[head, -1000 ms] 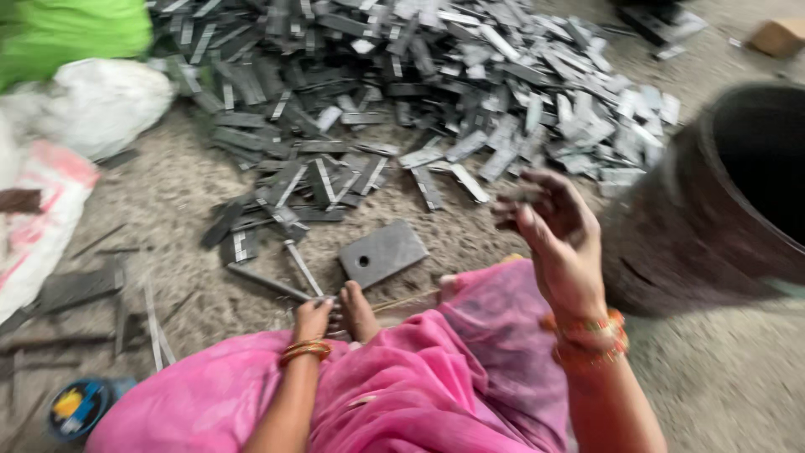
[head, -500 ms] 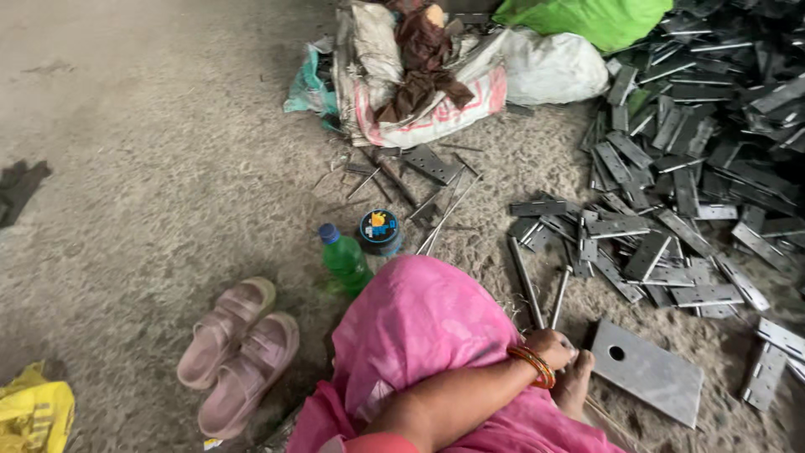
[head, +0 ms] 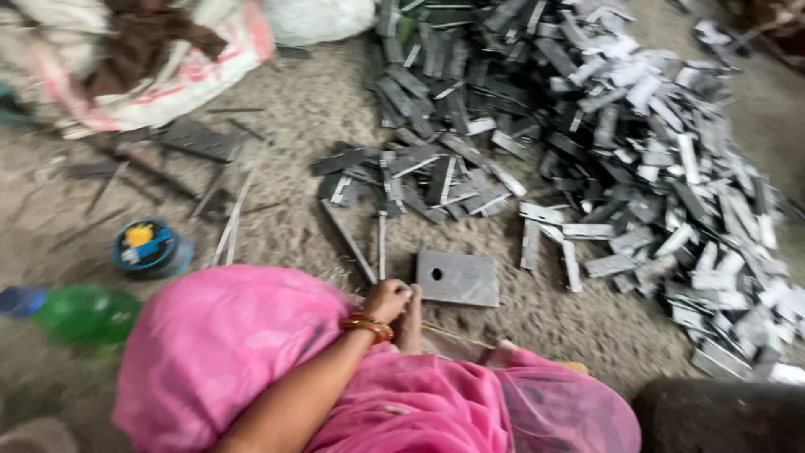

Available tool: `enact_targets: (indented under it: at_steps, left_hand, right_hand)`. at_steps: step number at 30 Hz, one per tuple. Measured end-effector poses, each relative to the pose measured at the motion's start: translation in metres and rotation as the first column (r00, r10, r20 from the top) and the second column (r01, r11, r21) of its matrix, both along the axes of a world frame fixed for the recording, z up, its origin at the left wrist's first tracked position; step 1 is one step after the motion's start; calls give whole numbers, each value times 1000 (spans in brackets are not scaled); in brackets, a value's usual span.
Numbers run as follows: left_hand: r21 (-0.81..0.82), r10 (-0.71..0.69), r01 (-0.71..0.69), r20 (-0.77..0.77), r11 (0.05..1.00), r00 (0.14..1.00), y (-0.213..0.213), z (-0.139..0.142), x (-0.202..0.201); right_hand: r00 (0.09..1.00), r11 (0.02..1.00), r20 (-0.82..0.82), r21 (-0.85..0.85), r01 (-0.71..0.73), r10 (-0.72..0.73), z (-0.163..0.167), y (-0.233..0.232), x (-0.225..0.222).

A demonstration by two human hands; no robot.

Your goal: The person sits on the floor and assembles metal hinge components by placing them on a metal block and striking them with a hammer. The person repeatedly picks up hinge parts, aligns them, and hammers them into place.

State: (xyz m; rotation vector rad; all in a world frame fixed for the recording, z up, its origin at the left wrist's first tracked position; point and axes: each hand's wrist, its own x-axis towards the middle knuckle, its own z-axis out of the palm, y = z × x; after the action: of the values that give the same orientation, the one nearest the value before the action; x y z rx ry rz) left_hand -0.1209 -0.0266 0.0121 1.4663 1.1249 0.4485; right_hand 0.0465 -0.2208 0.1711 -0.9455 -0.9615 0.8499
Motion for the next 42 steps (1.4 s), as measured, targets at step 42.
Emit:
enact_targets:
  at_steps: [42]
  left_hand:
    - [368,125,203,-698,907,705,188,30,83]
  right_hand:
    - [997,704,19,-706,70,-79,-131,105,135]
